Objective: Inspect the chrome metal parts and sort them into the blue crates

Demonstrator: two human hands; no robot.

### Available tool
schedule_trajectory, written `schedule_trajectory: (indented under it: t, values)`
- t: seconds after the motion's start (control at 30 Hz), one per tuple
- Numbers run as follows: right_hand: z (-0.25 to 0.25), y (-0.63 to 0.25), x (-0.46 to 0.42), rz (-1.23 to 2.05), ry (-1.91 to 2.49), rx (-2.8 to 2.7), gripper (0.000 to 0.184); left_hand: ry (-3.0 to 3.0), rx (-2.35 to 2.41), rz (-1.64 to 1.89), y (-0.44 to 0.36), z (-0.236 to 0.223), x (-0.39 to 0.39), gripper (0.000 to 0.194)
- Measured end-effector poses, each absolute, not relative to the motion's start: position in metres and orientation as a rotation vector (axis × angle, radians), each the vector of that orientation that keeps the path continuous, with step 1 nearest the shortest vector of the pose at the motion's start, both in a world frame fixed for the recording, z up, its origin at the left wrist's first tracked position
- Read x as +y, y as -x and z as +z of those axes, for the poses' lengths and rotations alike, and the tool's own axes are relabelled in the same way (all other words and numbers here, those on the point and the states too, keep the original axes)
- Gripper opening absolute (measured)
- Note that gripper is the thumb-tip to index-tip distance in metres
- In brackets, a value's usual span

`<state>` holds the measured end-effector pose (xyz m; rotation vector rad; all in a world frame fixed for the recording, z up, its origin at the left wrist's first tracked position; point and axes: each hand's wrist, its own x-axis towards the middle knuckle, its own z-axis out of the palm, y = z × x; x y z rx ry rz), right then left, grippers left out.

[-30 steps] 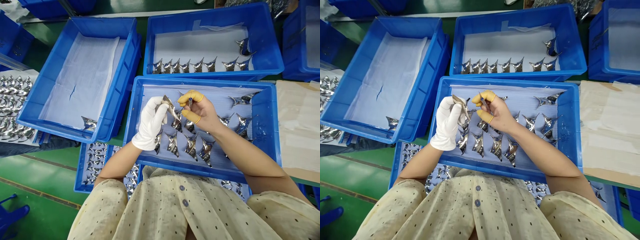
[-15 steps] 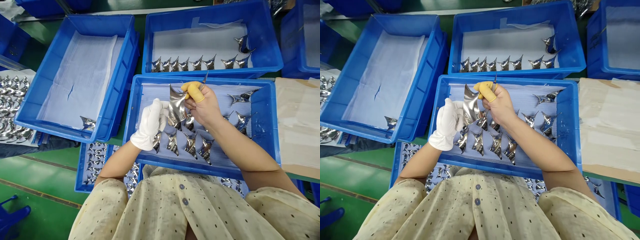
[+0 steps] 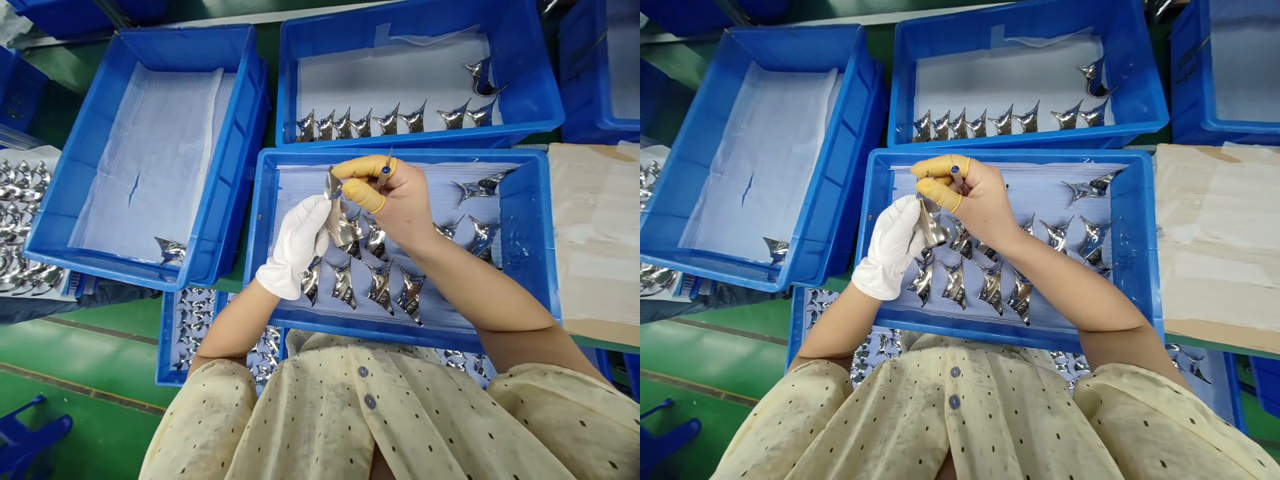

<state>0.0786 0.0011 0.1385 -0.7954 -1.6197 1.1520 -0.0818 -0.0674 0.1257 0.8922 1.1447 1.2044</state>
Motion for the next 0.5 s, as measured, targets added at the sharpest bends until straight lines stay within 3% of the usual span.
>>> schedule_trajectory:
  t: [0.37,0.5]
  values:
    - [0.082,-0.102,-0.016,1.25,0.609,-1.717,0.042,-0.73,1.039,1.299,0.084,0.127,-0.062,0.034]
    - [0.09,-0.098,-0.02,1.211,0.651,-1.736,0.02,-0.6,0.952,1.362,0.083,0.124,-0.055,0.032]
